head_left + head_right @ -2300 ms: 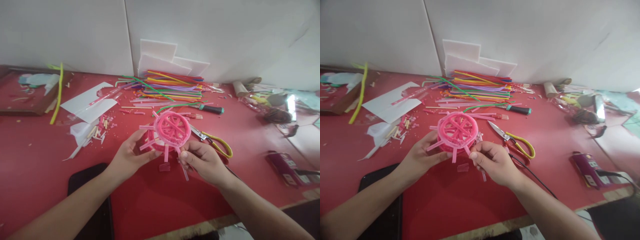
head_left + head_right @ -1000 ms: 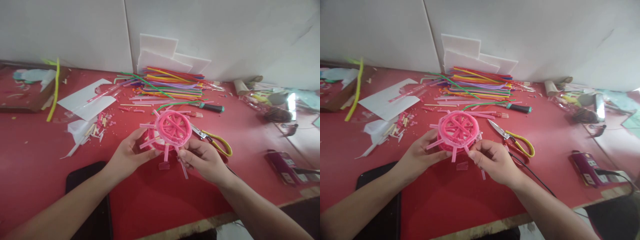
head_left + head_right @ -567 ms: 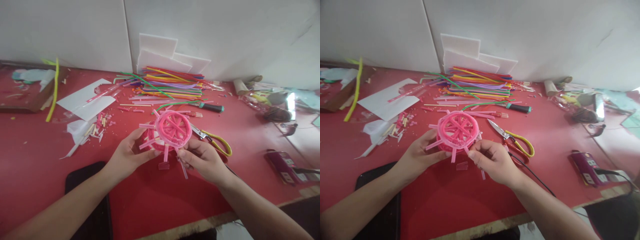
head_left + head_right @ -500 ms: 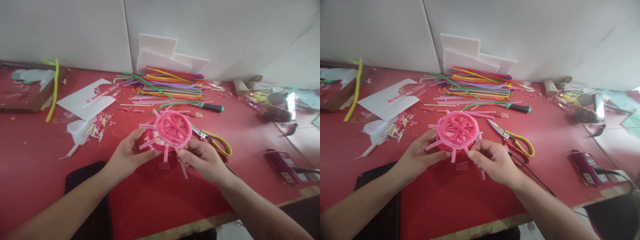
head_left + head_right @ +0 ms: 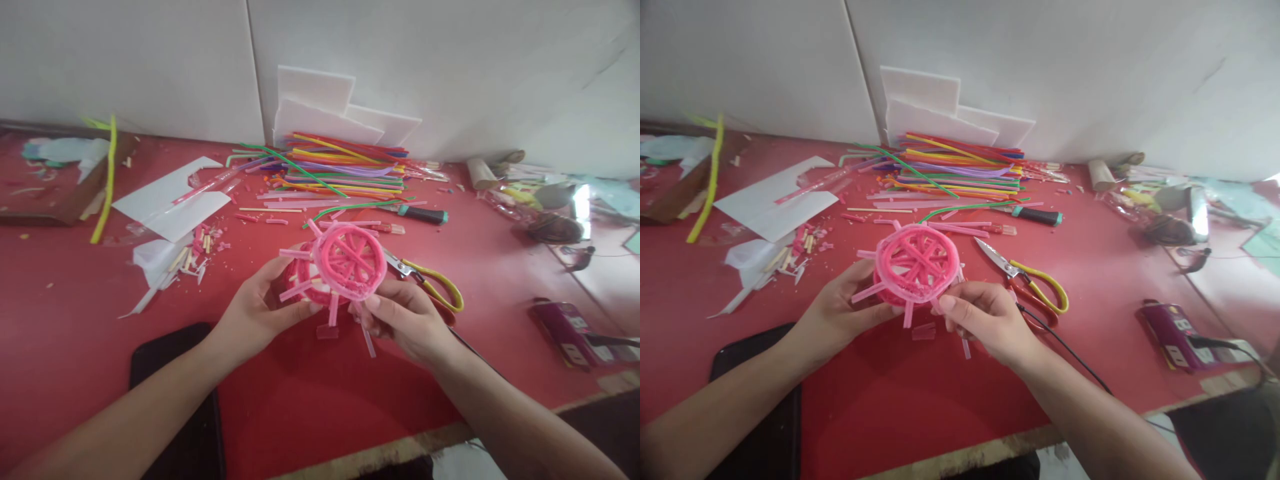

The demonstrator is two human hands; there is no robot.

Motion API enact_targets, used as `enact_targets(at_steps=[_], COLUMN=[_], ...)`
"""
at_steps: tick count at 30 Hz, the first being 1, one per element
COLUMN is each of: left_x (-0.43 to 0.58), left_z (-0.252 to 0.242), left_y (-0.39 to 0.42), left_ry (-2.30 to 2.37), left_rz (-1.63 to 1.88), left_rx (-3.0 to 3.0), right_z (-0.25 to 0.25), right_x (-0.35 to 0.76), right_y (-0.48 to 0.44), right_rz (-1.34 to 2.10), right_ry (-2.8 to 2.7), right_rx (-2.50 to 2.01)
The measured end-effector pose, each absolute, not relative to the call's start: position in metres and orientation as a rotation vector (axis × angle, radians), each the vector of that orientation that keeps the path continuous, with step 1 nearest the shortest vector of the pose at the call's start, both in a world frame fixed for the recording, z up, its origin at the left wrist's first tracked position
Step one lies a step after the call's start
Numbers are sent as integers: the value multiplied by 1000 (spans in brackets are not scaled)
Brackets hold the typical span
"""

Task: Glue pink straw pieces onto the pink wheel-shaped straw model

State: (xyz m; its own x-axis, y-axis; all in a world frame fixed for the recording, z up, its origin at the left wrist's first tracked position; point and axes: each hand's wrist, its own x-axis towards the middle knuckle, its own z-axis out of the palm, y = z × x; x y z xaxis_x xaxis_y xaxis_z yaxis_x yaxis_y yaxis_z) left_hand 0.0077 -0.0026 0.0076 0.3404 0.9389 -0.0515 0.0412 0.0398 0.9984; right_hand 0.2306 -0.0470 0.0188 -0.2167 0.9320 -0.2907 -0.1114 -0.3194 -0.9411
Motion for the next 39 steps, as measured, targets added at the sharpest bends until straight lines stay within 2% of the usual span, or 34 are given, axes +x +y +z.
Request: enact_targets(at_steps=[39], left_x=[9], left_z=[12], left_y=[-2], left_ry=[987], left_rz=[920], left_rx=[1397], right_z=[22], right_x=[221], right_y=[-53], right_rz=[1473], right_ry=[-1245], right_rx=[-1283])
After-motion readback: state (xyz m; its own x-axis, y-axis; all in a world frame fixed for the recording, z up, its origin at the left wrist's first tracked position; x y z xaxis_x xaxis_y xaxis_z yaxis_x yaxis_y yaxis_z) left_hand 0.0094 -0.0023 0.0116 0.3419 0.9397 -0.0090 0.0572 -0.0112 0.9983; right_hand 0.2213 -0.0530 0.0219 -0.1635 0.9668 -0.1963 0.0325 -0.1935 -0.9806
